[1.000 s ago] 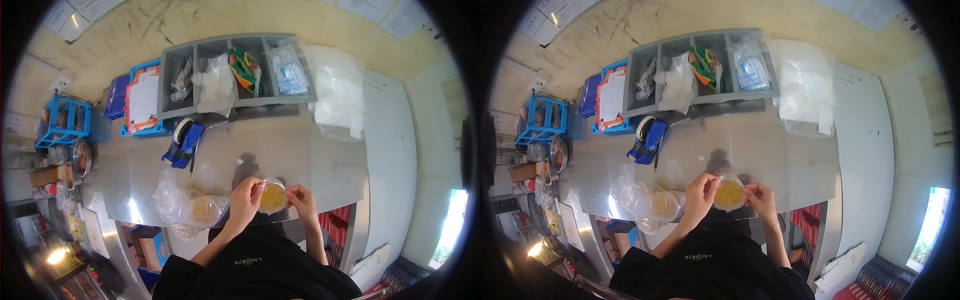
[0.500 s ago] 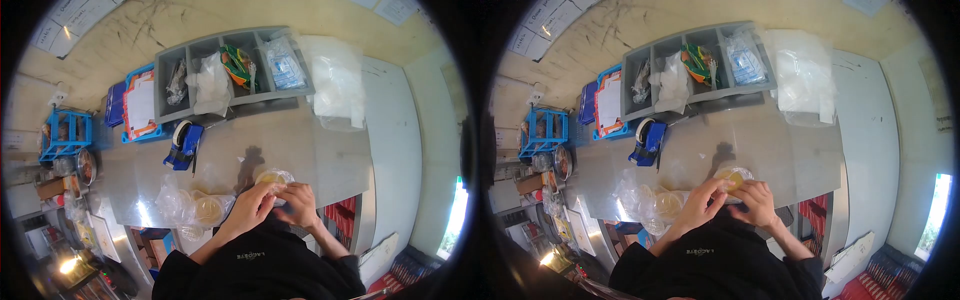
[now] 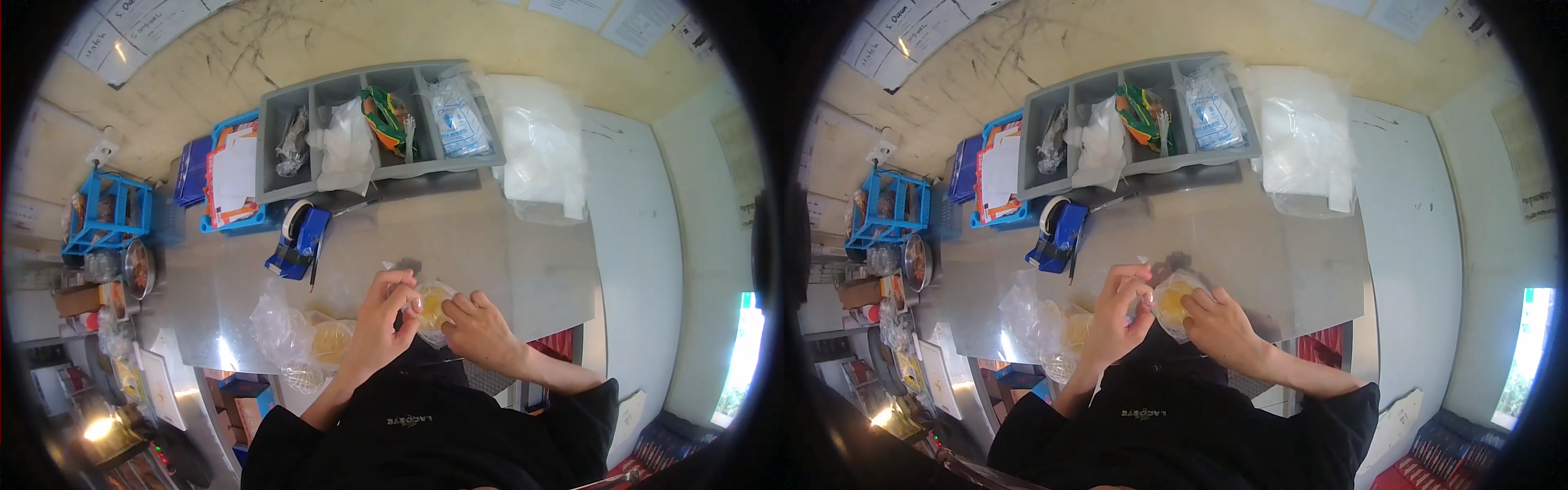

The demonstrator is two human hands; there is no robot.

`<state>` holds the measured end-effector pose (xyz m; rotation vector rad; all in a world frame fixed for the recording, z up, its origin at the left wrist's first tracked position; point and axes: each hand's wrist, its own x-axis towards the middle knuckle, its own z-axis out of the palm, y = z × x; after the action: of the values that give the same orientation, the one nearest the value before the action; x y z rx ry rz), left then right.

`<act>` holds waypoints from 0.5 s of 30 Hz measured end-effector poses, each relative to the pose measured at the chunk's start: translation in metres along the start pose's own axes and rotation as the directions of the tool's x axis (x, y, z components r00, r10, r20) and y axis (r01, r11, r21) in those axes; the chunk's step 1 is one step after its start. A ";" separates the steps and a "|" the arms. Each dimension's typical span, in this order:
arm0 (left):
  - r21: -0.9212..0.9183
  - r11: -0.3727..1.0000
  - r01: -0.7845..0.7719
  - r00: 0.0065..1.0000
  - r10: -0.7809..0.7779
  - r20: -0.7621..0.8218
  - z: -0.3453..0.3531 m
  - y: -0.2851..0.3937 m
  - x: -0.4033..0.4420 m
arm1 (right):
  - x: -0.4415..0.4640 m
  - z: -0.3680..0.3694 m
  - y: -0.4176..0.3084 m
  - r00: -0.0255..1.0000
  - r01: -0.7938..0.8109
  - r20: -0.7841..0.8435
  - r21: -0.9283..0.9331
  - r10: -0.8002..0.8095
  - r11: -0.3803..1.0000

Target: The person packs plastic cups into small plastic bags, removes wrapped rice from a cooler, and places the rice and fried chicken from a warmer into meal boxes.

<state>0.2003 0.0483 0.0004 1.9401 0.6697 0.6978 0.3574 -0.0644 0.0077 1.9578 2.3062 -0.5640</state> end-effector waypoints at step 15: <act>-0.115 0.983 0.142 0.922 -0.089 0.377 0.035 -0.006 0.000 | -0.002 -0.034 0.013 0.867 0.340 -0.478 0.353 -0.144 0.872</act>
<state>0.2242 0.0302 -0.0191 1.8174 0.4804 0.2815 0.3768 -0.0536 0.0373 2.1628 2.9640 -0.7757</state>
